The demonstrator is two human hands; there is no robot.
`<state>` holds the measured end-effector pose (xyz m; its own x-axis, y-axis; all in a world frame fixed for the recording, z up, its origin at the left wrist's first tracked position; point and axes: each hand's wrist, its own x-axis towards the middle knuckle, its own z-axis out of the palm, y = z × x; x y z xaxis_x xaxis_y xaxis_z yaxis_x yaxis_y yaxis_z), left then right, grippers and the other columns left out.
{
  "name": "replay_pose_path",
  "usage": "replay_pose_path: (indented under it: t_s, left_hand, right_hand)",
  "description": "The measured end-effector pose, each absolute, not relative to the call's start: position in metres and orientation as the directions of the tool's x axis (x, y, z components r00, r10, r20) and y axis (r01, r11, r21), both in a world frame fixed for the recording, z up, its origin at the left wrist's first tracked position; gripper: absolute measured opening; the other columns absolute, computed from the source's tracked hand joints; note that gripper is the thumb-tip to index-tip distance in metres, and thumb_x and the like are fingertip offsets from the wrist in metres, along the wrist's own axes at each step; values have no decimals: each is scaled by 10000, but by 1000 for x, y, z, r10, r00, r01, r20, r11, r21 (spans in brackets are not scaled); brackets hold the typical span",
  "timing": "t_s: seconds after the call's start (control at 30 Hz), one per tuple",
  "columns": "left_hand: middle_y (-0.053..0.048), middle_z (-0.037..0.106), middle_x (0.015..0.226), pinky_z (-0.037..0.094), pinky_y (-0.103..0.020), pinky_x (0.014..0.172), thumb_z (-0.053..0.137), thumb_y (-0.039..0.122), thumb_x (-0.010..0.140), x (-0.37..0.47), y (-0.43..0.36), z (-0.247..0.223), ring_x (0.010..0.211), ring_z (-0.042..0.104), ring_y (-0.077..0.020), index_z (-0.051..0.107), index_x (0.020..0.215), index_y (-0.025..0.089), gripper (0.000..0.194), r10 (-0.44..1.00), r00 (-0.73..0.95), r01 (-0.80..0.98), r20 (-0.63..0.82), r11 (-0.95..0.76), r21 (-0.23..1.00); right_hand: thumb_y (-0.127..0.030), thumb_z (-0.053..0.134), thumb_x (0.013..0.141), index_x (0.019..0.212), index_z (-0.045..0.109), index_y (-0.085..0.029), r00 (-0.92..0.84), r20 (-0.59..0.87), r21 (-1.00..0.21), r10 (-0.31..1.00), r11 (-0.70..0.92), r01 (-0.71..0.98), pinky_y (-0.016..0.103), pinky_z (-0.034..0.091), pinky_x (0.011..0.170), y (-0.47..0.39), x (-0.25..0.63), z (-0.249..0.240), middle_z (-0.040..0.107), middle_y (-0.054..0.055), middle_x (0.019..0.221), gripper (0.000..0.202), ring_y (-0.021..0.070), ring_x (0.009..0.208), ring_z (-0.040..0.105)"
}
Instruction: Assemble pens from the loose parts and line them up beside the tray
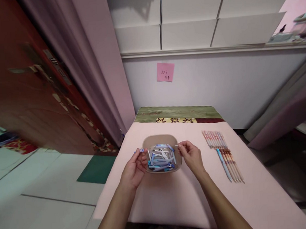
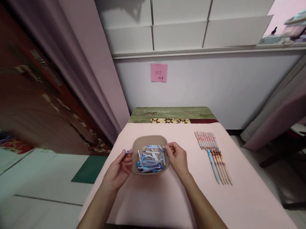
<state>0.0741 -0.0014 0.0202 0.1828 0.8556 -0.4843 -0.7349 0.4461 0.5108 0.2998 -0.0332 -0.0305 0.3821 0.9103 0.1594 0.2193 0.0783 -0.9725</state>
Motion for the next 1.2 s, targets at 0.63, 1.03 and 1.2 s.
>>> replay_pose_path:
  t_s: [0.63,1.03,1.2]
  left_hand:
    - [-95,678,753,402,-148,380,509,132,890,90,42,0,468,506,-58,597,780,78,150,812,261,-731,-521,519,442]
    - [-92,687,759,401,-157,388,522,131,879,86,49,-11,469,518,-68,599,788,99,123,790,286,-721,-542,550,421]
    - [-89,684,744,386,-153,378,527,118,868,88,43,-6,470,518,-72,589,768,109,118,784,284,-723,-553,554,414]
  right_hand:
    - [-142,509,850,916,706,-181,-49,-98,-218,994,27,975,251,450,738,60,263,-48,712,109,948,211,199,872,661]
    - [-83,421,878,954,709,-117,-148,-161,-77,976,137,988,327,504,771,74,252,-50,703,192,965,300,259,892,683]
    - [-87,437,878,931,714,-114,-187,-177,-77,966,176,981,323,512,765,73,249,-49,711,192,925,284,250,868,691]
